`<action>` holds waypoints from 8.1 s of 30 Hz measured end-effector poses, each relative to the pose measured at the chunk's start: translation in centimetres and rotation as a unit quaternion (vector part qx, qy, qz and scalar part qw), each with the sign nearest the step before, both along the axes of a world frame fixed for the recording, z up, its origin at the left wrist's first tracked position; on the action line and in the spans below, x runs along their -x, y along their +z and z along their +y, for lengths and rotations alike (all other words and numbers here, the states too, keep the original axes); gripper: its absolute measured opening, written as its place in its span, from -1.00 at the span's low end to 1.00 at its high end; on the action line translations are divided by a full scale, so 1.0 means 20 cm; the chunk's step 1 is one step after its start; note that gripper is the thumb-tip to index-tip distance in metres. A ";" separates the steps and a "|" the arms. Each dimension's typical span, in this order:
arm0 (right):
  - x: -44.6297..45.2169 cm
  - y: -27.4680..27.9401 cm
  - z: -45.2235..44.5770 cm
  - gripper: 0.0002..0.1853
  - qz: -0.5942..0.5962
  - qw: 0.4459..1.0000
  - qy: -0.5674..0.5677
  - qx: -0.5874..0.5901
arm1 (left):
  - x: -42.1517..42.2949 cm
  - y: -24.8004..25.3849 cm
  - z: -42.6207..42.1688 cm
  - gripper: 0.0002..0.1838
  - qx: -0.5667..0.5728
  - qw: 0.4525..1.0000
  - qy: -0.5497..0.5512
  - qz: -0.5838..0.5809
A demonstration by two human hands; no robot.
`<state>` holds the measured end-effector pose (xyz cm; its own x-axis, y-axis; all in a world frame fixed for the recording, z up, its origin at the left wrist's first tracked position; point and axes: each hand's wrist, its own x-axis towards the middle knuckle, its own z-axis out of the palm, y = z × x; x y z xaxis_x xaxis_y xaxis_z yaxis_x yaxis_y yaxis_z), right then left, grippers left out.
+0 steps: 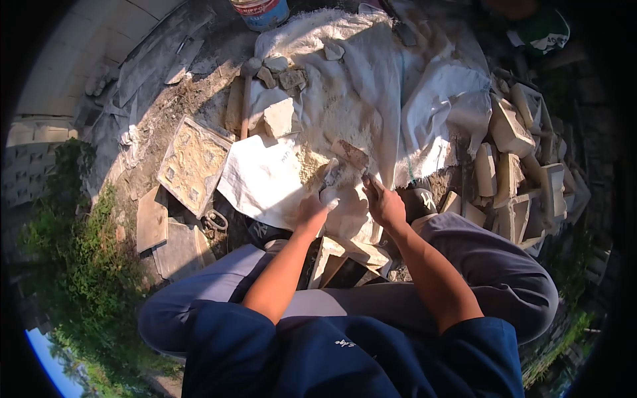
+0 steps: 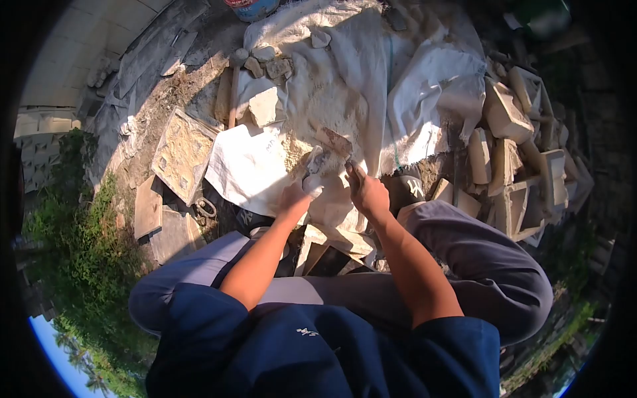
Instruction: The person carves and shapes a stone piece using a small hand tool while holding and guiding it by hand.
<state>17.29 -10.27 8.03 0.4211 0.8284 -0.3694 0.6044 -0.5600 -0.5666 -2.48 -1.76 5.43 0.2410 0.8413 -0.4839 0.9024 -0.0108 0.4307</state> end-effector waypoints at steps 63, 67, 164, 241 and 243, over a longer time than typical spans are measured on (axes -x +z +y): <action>-0.08 -0.02 -0.10 -0.55 0.041 0.997 -0.066 0.002 | -0.15 0.06 0.04 -0.54 -0.033 0.998 -0.023 0.038; -0.11 -0.01 -0.07 -0.55 0.033 0.998 -0.057 0.010 | -0.12 -0.06 0.06 -0.53 -0.064 0.995 -0.068 0.025; -0.16 0.06 -0.15 -0.53 0.032 0.995 -0.093 0.000 | -0.30 0.07 -0.07 -0.52 -0.047 0.986 -0.160 0.007; 0.44 -0.19 0.21 -0.42 0.117 0.988 0.091 0.036 | 0.25 -0.01 -0.24 -0.63 -0.036 0.966 0.249 -0.054; 0.50 -0.18 0.25 -0.43 0.079 0.990 0.116 -0.031 | 0.28 -0.13 -0.30 -0.65 -0.105 0.978 0.177 -0.035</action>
<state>7.34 -5.21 4.51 0.1584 0.9194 -0.3601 0.6142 -0.3773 -0.6931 -7.99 -7.68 2.77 -0.0576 0.9568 -0.2850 0.8341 0.2030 0.5129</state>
